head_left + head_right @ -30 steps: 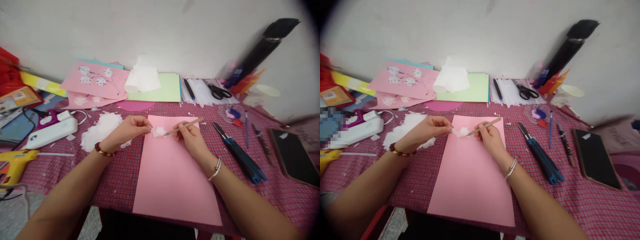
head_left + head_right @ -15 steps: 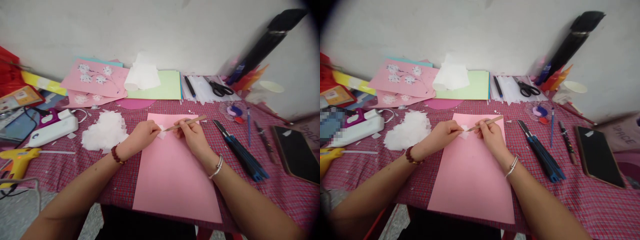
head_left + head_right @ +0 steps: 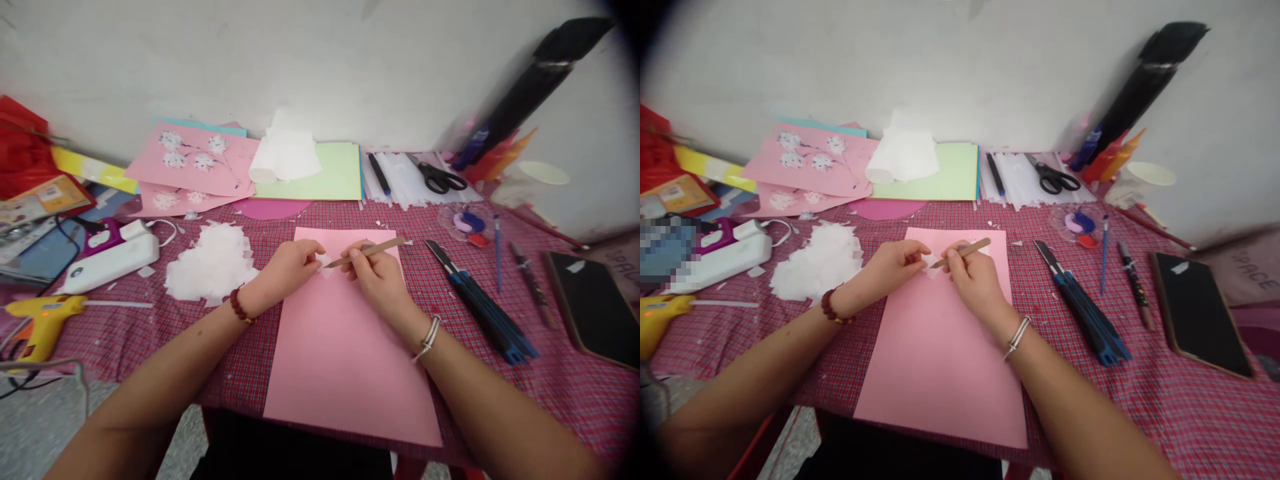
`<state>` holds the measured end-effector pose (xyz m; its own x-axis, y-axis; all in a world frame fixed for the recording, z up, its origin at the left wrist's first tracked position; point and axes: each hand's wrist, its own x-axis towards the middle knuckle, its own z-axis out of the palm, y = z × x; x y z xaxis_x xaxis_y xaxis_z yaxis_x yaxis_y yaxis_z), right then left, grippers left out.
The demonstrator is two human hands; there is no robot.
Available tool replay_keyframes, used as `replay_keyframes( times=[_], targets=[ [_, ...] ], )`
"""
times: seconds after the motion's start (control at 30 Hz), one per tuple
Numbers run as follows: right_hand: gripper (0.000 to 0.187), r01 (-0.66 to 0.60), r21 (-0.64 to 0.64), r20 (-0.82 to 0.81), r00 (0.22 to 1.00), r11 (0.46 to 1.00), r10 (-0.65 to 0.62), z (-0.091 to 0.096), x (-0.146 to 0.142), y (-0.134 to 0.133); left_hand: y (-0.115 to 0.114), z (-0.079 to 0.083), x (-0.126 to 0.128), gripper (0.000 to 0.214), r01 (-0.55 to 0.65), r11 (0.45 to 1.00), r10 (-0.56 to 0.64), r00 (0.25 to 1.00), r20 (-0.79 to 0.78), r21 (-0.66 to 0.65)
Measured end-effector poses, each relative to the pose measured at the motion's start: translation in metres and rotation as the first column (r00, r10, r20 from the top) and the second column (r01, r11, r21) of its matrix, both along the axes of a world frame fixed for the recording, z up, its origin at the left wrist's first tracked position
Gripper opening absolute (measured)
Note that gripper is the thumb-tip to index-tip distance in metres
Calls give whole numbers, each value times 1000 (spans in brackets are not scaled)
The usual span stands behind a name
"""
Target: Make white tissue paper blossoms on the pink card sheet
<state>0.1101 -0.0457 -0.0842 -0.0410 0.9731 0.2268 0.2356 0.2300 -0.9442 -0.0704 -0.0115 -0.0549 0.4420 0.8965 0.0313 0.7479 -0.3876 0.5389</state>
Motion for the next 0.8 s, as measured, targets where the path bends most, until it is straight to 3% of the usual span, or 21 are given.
replay_keyframes(
  times=[0.1,0.27,0.43,0.57,0.67,0.8],
  targets=[
    [28,-19,40,105,994,999,14,-2,1,0,1,-1,-1,22,1,1000,-1,1000,23,4],
    [27,-53,105,283,959,993,21,0,3,-1,6,-1,-7,18,-70,989,54,990,132,127],
    [24,-145,162,427,902,976,63,5,1,-6,12,-3,-16,29,46,996,-44,999,-29,78],
    [24,-208,183,498,862,961,92,6,-2,-10,14,-6,-18,29,57,994,-53,998,-43,98],
    [22,-175,175,437,896,969,83,5,0,-10,14,-10,-18,30,63,993,-60,998,-30,97],
    [26,53,97,67,996,994,-60,6,5,-7,18,-4,-30,29,50,999,-51,988,148,14]
  ],
)
